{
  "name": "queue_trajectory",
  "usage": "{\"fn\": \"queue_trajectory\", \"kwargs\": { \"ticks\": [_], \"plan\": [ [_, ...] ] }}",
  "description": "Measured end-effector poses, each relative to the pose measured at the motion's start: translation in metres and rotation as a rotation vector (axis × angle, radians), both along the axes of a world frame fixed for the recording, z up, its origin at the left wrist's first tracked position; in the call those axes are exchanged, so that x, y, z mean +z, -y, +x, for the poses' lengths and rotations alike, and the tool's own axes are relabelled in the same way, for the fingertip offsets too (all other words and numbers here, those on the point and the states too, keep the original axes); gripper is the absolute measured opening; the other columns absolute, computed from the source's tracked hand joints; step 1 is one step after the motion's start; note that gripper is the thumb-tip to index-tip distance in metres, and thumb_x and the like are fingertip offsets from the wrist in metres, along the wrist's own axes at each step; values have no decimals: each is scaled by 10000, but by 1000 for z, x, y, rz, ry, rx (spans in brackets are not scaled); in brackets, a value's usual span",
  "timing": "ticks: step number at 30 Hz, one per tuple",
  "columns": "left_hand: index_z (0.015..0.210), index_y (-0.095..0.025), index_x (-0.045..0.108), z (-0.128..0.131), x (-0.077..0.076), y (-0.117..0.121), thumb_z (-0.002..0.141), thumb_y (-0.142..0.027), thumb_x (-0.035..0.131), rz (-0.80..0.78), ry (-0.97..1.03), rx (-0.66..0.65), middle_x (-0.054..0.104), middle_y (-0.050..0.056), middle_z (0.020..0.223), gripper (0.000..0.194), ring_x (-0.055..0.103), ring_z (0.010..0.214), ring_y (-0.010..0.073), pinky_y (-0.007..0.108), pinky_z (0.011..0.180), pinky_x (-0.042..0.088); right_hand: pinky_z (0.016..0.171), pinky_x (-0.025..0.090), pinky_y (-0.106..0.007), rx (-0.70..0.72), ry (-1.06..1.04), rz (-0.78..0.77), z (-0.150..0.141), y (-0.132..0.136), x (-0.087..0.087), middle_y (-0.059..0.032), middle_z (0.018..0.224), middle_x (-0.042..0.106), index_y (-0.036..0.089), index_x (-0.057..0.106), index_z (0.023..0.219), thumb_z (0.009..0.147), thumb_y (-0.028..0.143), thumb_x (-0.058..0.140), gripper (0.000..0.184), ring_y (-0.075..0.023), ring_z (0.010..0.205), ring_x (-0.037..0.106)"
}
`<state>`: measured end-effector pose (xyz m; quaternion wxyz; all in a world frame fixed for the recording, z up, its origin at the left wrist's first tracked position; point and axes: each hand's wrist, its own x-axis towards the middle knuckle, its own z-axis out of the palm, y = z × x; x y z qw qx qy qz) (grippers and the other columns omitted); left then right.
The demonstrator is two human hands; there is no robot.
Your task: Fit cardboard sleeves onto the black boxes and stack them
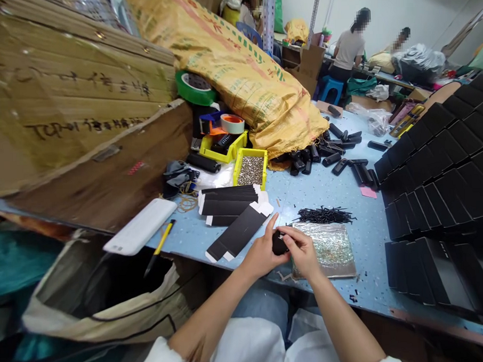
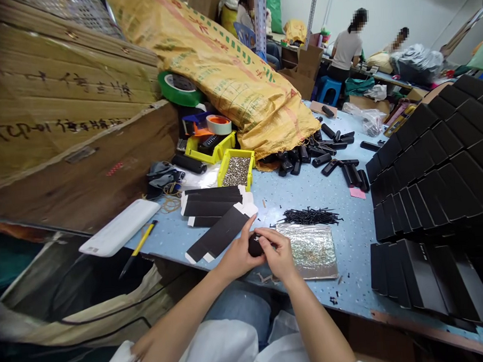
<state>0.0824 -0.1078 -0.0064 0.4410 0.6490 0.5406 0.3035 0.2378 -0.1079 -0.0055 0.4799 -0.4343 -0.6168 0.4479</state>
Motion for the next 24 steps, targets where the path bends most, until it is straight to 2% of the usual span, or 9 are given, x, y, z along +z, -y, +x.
{"fn": "queue_trajectory", "kwargs": {
  "ticks": [5, 9, 11, 13, 15, 17, 19, 21, 24],
  "plan": [
    [1508, -184, 154, 2, 2, -5, 741, -352, 704, 30, 1, -4, 670, 134, 1142, 958, 678, 1008, 302, 404, 889, 501, 1092, 421, -429, 59, 87, 67, 7, 7, -4, -48, 1365, 587, 312, 594, 1299, 955, 425, 477, 380, -214, 1272, 545],
    [1482, -195, 186, 26, 13, 8, 845, -451, 597, 7, 128, 93, 568, 161, 1290, 801, 635, 1101, 283, 419, 964, 486, 1059, 452, -459, -22, 150, -12, 9, 40, -9, -114, 1581, 255, 281, 70, 1546, 754, 422, 738, 1045, -284, 1393, 389],
    [1469, -230, 221, 35, 17, 19, 883, -448, 541, 12, 203, -13, 477, 157, 1396, 703, 574, 1199, 281, 424, 1009, 467, 1093, 406, -497, -84, 291, 29, 25, 60, 3, -118, 1585, 222, 288, 19, 1544, 674, 308, 788, 1162, -315, 1420, 326],
    [1482, -263, 174, 34, 17, 24, 897, -426, 527, 84, 252, -118, 396, 148, 1465, 702, 509, 1274, 275, 431, 1033, 456, 1122, 356, -521, -280, 444, 110, 65, 80, 29, -106, 1534, 317, 303, 157, 1527, 712, 236, 710, 986, -314, 1396, 353],
    [1475, -253, 185, 19, 12, 16, 891, -418, 532, 206, 183, -103, 391, 157, 1456, 700, 501, 1270, 279, 446, 1023, 466, 1116, 347, -537, -611, 612, 178, 130, 98, 64, -116, 1463, 408, 277, 271, 1491, 752, 243, 638, 825, -314, 1336, 420],
    [1410, -193, 331, -9, 1, -1, 866, -453, 540, 329, -71, 11, 447, 181, 1383, 638, 516, 1228, 317, 486, 1017, 457, 1099, 335, -576, -895, 892, 137, 202, 113, 98, -155, 1419, 456, 208, 308, 1482, 760, 291, 624, 792, -351, 1315, 430],
    [1357, -118, 410, -44, -14, -19, 837, -506, 525, 413, -429, 138, 477, 223, 1332, 659, 468, 1249, 389, 556, 1055, 382, 1082, 283, -655, -1000, 1169, 73, 258, 120, 121, -192, 1338, 532, 146, 394, 1431, 759, 316, 603, 724, -396, 1278, 462],
    [1359, -51, 402, -74, -29, -29, 821, -544, 495, 415, -705, 217, 479, 263, 1314, 736, 435, 1255, 438, 583, 1053, 351, 1074, 209, -717, -1040, 1326, 110, 280, 120, 126, -194, 1360, 526, 152, 480, 1363, 778, 327, 584, 619, -427, 1306, 431],
    [1315, -43, 460, -98, -42, -31, 828, -552, 465, 333, -878, 216, 503, 255, 1289, 705, 491, 1184, 421, 525, 995, 412, 1072, 314, -642, -1018, 1132, 338, 242, 106, 101, -158, 1357, 544, 199, 554, 1286, 823, 301, 584, 475, -374, 1286, 480]
  ]
}}
